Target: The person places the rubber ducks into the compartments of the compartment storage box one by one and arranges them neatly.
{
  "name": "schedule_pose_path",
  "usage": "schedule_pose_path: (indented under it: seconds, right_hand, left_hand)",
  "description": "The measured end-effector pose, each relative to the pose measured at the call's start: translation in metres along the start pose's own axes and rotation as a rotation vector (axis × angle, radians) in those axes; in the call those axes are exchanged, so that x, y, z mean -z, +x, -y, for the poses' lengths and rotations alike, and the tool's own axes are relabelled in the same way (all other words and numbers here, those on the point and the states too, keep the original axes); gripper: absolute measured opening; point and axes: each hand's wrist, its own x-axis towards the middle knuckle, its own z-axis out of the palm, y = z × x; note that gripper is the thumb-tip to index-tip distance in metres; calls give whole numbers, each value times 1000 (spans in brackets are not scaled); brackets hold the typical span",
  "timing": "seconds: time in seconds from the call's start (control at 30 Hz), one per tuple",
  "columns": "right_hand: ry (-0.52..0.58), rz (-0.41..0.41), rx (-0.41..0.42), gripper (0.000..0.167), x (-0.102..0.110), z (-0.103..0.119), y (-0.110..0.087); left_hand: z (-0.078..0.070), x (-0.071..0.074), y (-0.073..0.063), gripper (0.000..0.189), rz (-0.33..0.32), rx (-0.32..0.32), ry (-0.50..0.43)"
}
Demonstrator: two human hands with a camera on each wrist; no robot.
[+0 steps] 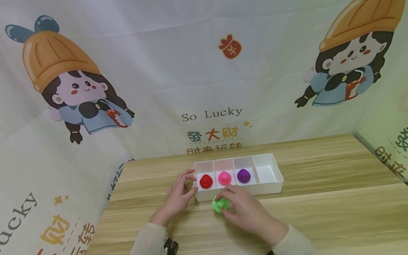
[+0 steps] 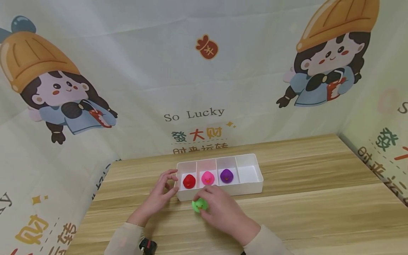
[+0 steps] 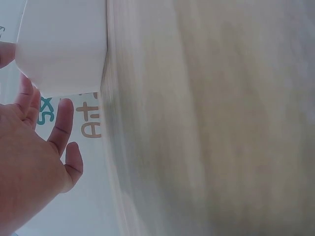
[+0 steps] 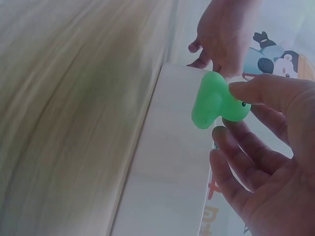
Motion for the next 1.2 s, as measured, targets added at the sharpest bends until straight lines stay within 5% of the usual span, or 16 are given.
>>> schedule_pose_path:
  seconds: [1.2]
  right_hand:
    - [24, -121, 0, 33, 18, -7, -7]
  left_hand:
    - [-1, -1, 1, 21, 5, 15, -25]
